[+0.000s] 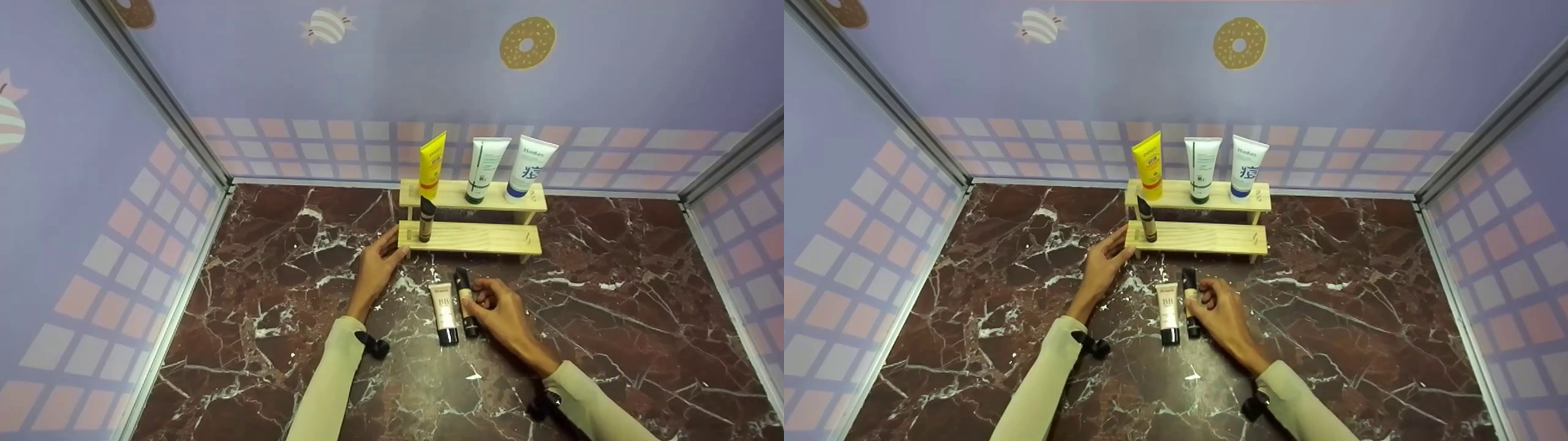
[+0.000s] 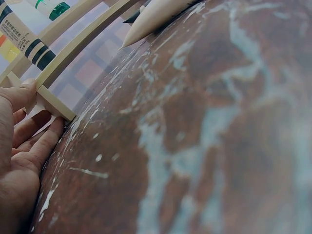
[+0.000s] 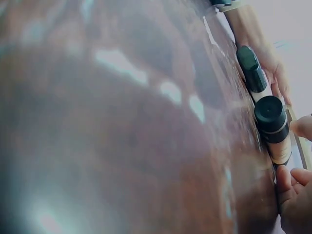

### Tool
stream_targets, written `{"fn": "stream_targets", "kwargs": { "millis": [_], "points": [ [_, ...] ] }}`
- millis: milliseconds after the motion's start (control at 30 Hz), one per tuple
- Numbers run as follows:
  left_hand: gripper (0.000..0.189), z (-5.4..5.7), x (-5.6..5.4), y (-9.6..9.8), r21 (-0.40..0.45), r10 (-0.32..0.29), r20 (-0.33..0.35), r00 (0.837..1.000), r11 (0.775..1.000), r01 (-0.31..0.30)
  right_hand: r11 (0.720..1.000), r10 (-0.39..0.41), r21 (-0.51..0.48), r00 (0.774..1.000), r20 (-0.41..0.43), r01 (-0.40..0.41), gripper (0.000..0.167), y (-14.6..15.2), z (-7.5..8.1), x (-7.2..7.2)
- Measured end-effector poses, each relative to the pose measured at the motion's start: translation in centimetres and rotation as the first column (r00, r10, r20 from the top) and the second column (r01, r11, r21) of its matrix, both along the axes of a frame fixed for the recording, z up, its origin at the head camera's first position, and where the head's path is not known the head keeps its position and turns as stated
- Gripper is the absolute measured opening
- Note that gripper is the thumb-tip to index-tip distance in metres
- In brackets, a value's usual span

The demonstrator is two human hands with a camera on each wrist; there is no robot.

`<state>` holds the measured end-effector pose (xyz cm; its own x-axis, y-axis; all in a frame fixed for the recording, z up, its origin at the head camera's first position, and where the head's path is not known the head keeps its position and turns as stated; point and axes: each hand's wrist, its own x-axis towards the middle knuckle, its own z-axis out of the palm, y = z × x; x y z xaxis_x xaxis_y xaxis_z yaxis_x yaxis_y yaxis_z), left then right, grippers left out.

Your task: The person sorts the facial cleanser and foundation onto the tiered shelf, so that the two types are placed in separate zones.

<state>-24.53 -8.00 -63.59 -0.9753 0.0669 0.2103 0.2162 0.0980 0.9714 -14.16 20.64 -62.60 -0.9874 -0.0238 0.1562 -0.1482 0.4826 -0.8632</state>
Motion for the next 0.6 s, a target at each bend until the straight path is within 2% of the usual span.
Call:
{"fn": "stream_targets", "kwargs": {
  "millis": [400, 600],
  "points": [
    [0.061, 0.0, 0.1, 0.0, 0.007, 0.008, 0.016, 1.000, 1.000, -0.008, 0.998, -0.009, 0.063, 0.999, -0.038, 0.011, 0.045, -0.6, -0.4, 0.2],
    [0.060, -0.1, 0.0, 0.0, 0.012, 0.004, 0.006, 1.000, 1.000, -0.004, 0.994, -0.009, 0.110, 0.994, -0.109, 0.021, 0.045, -1.1, -0.8, 0.1]
  ]
}}
